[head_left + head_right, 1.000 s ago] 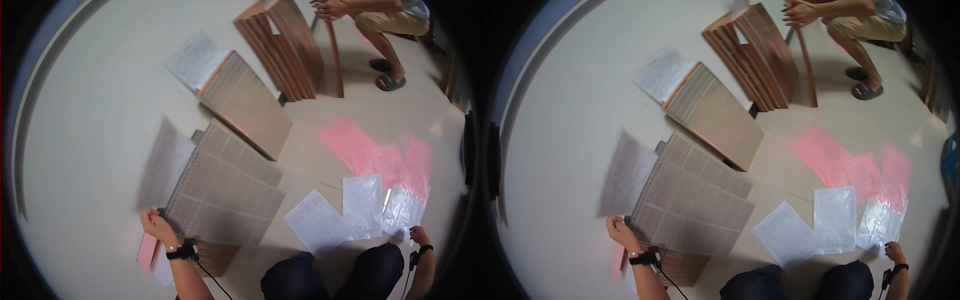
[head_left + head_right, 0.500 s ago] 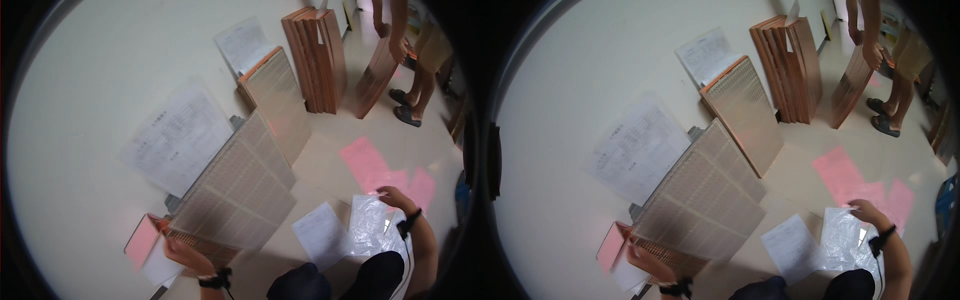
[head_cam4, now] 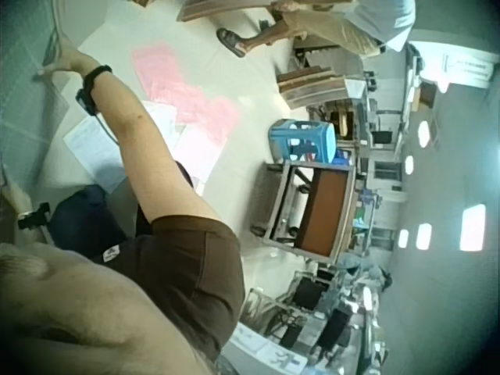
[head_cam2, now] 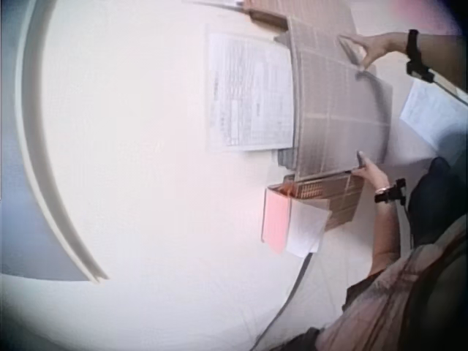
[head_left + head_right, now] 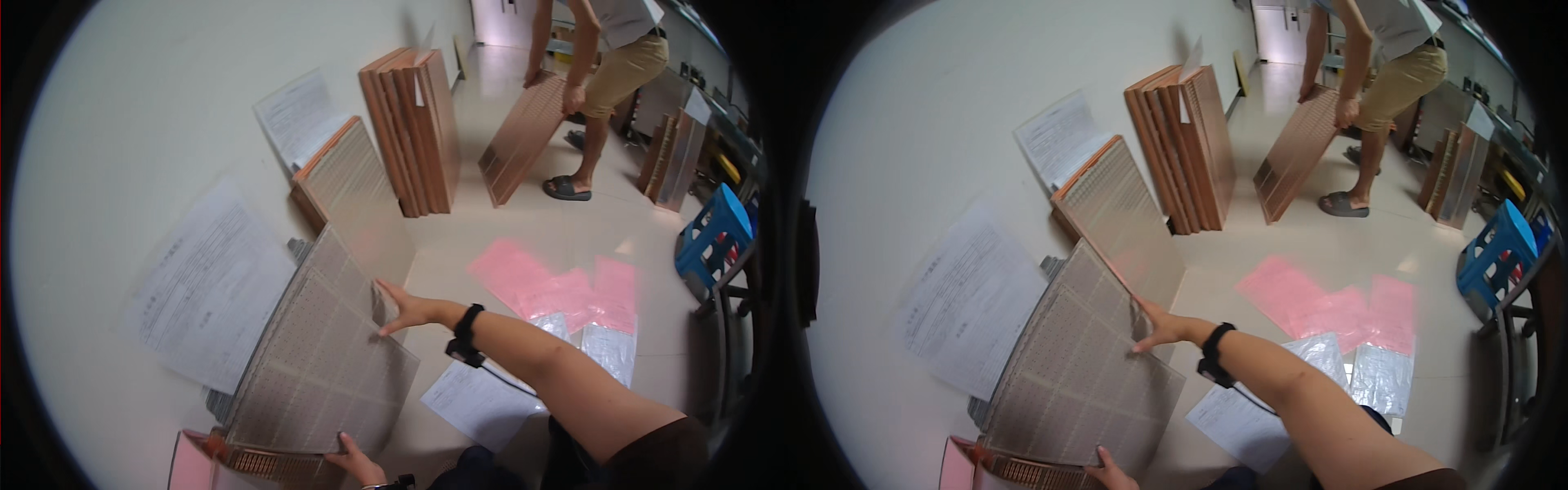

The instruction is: Organize and stack metal mesh panels on the floor according to accompanying paperwork.

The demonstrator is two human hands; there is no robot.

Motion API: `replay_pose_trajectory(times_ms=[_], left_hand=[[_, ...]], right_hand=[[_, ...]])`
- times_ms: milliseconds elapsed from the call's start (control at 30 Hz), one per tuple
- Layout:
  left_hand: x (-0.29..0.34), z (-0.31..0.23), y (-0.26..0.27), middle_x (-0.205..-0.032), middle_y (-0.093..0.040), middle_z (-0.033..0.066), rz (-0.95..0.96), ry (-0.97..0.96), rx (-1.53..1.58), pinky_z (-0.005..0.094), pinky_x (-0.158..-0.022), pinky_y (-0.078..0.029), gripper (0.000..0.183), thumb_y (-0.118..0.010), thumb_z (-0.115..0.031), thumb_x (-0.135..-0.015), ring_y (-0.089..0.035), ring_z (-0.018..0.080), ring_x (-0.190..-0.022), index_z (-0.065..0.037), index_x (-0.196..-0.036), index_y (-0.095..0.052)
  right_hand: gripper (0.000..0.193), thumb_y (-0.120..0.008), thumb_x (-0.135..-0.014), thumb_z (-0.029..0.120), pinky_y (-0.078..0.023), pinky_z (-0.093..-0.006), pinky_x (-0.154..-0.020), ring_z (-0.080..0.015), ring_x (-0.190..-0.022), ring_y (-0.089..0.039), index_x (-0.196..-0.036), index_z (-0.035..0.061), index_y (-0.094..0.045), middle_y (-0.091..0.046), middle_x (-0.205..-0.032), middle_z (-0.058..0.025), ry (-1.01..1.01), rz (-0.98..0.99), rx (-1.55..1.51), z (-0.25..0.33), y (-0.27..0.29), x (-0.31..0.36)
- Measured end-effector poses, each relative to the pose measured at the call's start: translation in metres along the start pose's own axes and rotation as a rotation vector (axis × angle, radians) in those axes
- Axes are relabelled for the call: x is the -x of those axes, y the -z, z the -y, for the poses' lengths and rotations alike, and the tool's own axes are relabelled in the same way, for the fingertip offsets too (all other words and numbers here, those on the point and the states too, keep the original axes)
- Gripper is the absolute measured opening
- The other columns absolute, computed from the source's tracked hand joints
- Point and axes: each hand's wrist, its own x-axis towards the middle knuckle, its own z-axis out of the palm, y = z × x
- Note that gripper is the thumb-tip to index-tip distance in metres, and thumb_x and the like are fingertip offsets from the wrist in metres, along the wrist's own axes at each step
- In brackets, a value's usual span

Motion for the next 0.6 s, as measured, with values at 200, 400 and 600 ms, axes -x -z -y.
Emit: replay_pose_trajectory(times_ms=[200, 400, 600], left_hand=[[-0.035, -0.002, -0.005, -0.141, -0.02, 0.0265, -0.084, -0.008, 0.181, 0.043, -0.107, -0.028, 0.077, -0.053, -0.03, -0.092, -0.032, 0.0327, -0.128, 0.002, -0.14, -0.003], [-0.035, 0.004, -0.01, -0.146, -0.008, 0.023, -0.046, 0.007, 0.103, 0.0425, -0.111, -0.018, 0.081, -0.05, -0.032, -0.093, -0.018, 0.0318, -0.135, -0.001, -0.141, 0.008], [0.012, -0.076, 0.025, -0.144, -0.018, 0.0197, -0.211, -0.377, 0.085, 0.0442, -0.109, -0.023, 0.064, -0.047, -0.023, -0.093, -0.026, 0.0315, -0.131, -0.002, -0.141, -0.011]], right_hand=[[0.116, -0.082, -0.064, 0.038, -0.014, -0.037, -0.111, -0.0307, -0.137, -0.015, -0.143, 0.0004, -0.005, -0.018, -0.145, -0.0218, -0.11, -0.027, -0.306, 0.046, -0.025, -0.018], [0.094, -0.078, -0.069, 0.038, -0.026, -0.0394, -0.107, -0.0353, -0.128, -0.032, -0.137, -0.0006, -0.025, -0.036, -0.134, -0.0239, 0.063, -0.104, -0.092, 0.014, -0.043, -0.032], [0.099, -0.074, -0.071, 0.046, -0.036, -0.0424, -0.1, -0.0423, -0.12, -0.04, -0.14, -0.0009, -0.022, -0.036, -0.13, -0.031, -0.083, -0.134, 0.177, 0.029, -0.054, -0.032]])
